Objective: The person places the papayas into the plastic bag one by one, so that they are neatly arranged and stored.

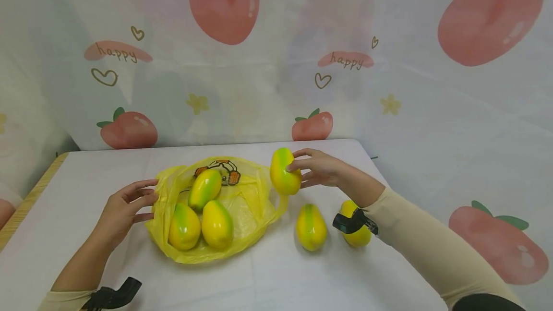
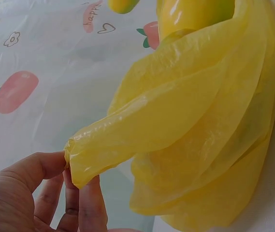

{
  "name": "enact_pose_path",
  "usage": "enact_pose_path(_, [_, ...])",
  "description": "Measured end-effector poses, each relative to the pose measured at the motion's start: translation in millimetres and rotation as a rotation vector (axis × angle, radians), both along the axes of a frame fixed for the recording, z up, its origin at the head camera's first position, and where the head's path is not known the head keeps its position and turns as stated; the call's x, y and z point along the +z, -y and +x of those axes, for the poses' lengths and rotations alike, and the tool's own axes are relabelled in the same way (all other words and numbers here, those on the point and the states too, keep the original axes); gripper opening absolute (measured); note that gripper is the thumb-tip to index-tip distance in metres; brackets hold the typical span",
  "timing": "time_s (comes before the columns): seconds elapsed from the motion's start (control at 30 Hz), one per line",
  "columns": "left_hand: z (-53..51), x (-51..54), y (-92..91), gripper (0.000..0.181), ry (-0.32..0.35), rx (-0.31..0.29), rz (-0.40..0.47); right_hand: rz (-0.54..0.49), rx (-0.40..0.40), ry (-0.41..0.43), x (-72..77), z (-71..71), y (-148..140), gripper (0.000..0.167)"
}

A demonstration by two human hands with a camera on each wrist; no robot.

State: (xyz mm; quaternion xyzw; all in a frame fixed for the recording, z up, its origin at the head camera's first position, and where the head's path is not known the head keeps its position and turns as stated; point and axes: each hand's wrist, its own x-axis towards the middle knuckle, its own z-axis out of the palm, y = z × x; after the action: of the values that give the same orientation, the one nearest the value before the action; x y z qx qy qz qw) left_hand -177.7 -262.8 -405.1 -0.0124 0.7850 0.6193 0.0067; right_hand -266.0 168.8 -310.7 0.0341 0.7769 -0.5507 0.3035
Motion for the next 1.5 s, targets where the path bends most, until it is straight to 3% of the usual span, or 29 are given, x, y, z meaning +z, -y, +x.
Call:
enact_pose_path(0.53, [1.0,-0.5,-1.3,0.038,0.009,0.007,-0.021,0.011,-0.018,0.032,-11.2,-5.4,26,0.069])
enact_pose_path(0.97, [0.0,-1.0,-1.0,0.035,0.012,0.005,0.004,0.081,-0.006,0.041,-21.2,-11.6,48,0.068])
enact_pose_path(1.5, [0.5,-0.8,-1.4,0.04,0.014,0.012,-0.001,0.035,-0.014,0.083,-31.7,-11.7,68,0.066])
